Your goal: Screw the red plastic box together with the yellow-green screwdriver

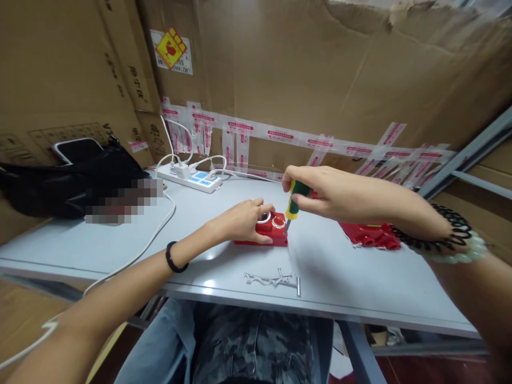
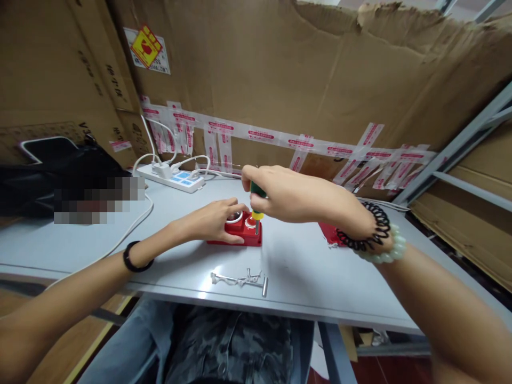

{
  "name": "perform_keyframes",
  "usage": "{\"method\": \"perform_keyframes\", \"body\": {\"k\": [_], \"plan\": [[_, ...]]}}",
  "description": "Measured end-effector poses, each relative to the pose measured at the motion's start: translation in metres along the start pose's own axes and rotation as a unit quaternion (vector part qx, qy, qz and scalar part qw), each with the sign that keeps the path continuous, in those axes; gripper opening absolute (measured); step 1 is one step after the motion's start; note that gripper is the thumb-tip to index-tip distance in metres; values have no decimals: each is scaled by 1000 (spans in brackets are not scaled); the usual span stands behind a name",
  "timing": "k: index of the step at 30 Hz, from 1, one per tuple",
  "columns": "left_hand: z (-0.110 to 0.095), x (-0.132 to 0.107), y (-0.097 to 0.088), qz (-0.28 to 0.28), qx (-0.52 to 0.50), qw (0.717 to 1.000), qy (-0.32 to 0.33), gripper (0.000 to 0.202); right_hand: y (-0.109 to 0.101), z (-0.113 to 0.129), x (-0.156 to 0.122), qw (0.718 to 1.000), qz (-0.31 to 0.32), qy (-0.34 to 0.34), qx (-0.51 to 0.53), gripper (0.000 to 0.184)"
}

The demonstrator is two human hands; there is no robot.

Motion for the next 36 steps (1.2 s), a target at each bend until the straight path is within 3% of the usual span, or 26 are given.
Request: {"method": "perform_keyframes", "body": {"k": [6,9,11,16,21,27,32,36], "plan": [[0,0,-1,1,0,1000,-6,58,-5,-16,0,985,-73,111,-109,34],[-1,0,-2,0,-3,1000,-5,60,-1,-14,2,997,-40,52,-33,20],[0,0,-1,1,-4,1000,-4,60,0,-12,2,1000,-19,19,8,22],[1,0,0,-3,4,1000,-5,61,-1,-17,3,995,-74,59,-16,16],[-1,0,-1,12,15,1000,-3,62,0,-7,6,997,-70,3,29,19],[-2,1,-1,22,17,1000,3,59,-1,-15,6,991,-97,90,-17,22],[-1,2,0,26,29,999,1,62,-1,-10,5,996,-74,38,32,22],[-2,2,-1,24,29,999,2,60,-2,-16,5,991,-94,92,-8,19]]}}
Point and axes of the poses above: each hand's wrist, its own x-axis towards the middle knuckle, its own y-axis out of the palm, z = x × y, the point moved 6 cm from there along x, towards the middle knuckle, and after that the axes turned 3 degrees about y, right-handed, at the moved point
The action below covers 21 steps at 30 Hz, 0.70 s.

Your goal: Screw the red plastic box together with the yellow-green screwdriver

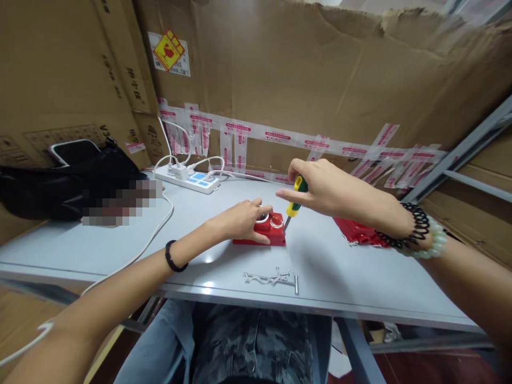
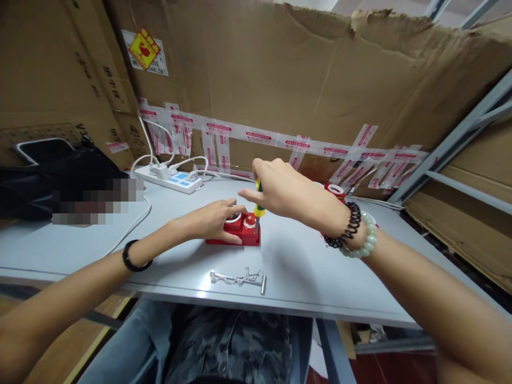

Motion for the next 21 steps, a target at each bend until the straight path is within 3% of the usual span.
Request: {"method": "perform_keyframes", "body": {"k": [7,13,15,18,21], "plan": [[0,0,0,6,-7,1000,-1,61,-6,6,-2,997,-12,-19,71,14],[-1,-1,-2,8,-11,1000,-6,61,0,-2,0,998,-37,12,41,15],[-1,-1,-2,10,-18,1000,-4,61,0,-2,0,998,-19,-3,62,11],[-1,-1,-2,10,-18,1000,-1,62,-1,1,-3,996,20,-28,83,21],[0,-1,-1,6,-18,1000,-7,62,-3,-2,-5,999,3,7,49,15]]}}
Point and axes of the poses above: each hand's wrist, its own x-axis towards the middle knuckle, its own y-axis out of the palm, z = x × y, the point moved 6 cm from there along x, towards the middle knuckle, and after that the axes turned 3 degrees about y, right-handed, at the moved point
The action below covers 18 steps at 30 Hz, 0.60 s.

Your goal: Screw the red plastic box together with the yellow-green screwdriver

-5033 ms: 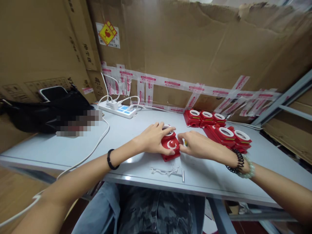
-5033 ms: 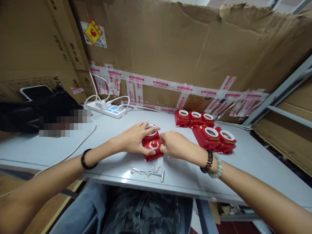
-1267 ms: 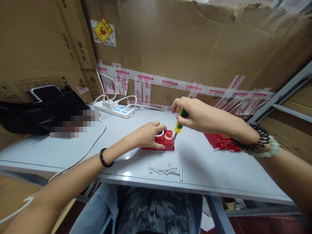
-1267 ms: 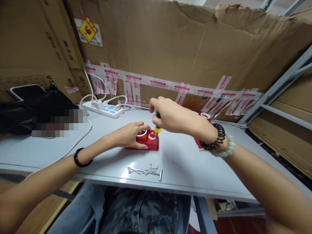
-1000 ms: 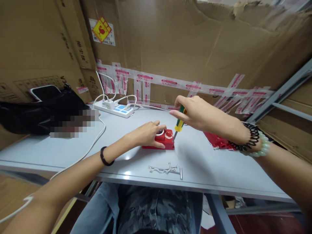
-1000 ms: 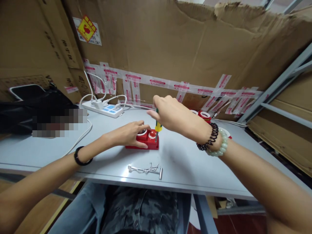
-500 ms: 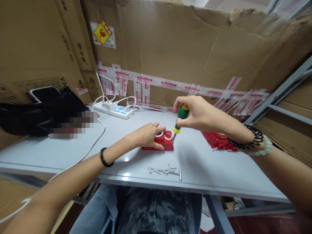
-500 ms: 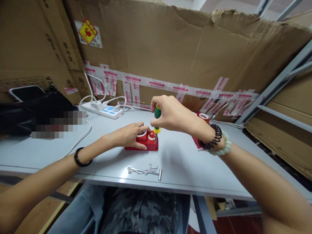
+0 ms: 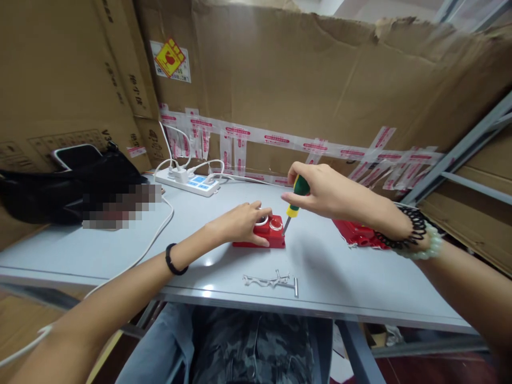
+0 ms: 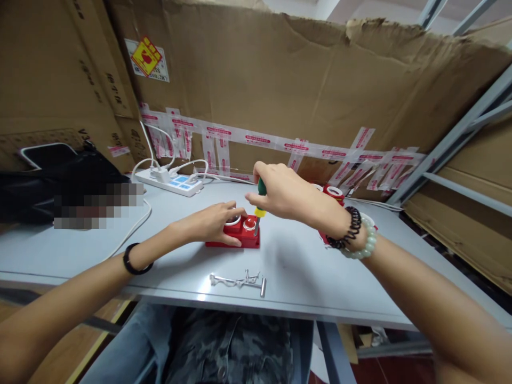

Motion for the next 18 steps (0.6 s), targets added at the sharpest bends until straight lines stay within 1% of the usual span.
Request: {"method": "perform_keyframes", "body": {"k": [3,6,7,11,12,15,17,18], "plan": [[0,0,0,-4,-7,1000,0,61,-1,-1,0,1000,-22,5,3,13],[0,0,1,-2,-5,1000,3,62,1,0,1,999,-4,-19,31,25],[0,0,0,-2,-3,1000,4,62,2,0,1,999,-1,-20,32,26],[0,0,0,-1,-1,1000,0,61,0,-2,2,1000,-17,-12,22,17],[0,0,0,-1,-2,1000,0,61,1,-2,2,999,-15,-17,34,19],[-1,1,0,-1,-2,1000,3,61,2,0,0,997,12,-39,67,37],[-1,1,0,1,1,1000,1,61,3,0,-1,998,20,-42,50,42],[-1,1,0,2,1,1000,0,61,2,-1,-1,999,16,-32,30,42]]}}
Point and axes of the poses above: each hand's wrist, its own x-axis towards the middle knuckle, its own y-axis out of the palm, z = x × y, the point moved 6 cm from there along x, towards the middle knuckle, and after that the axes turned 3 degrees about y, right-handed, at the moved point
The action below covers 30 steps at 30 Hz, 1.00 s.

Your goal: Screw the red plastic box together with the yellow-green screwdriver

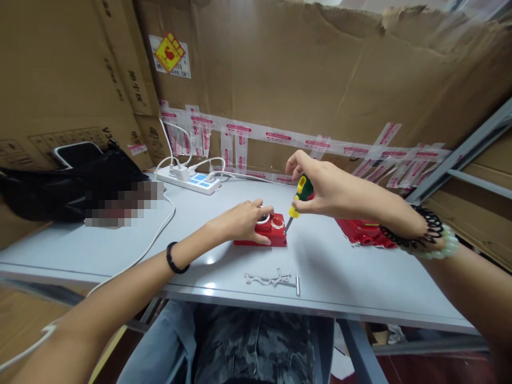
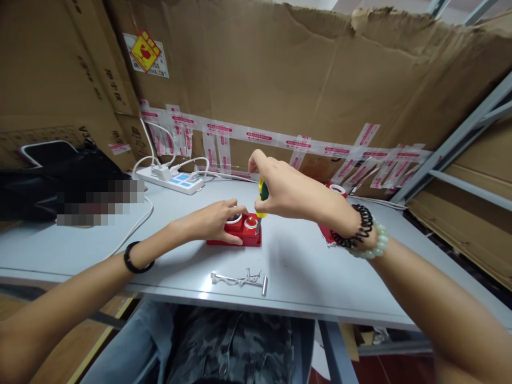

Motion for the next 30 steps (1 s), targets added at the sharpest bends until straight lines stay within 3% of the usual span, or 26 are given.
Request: {"method": "perform_keyframes", "body": {"k": [5,10,14,20,23,30], "plan": [[0,0,0,1,-3,1000,-2,62,-3,-3,0,998,-24,38,-36,28],[0,0,0,1,3,1000,-2,61,0,3,-1,1000,18,8,12,36],[0,0,0,-1,0,1000,-2,59,-1,1,0,999,-24,31,-1,23],[0,0,0,3,7,1000,-5,61,0,2,0,1000,-10,29,4,25],[0,0,0,4,2,1000,-8,61,-3,1,-1,998,-52,39,-17,14],[0,1,0,5,5,1000,-7,61,-4,5,-2,996,-48,21,70,16]]}}
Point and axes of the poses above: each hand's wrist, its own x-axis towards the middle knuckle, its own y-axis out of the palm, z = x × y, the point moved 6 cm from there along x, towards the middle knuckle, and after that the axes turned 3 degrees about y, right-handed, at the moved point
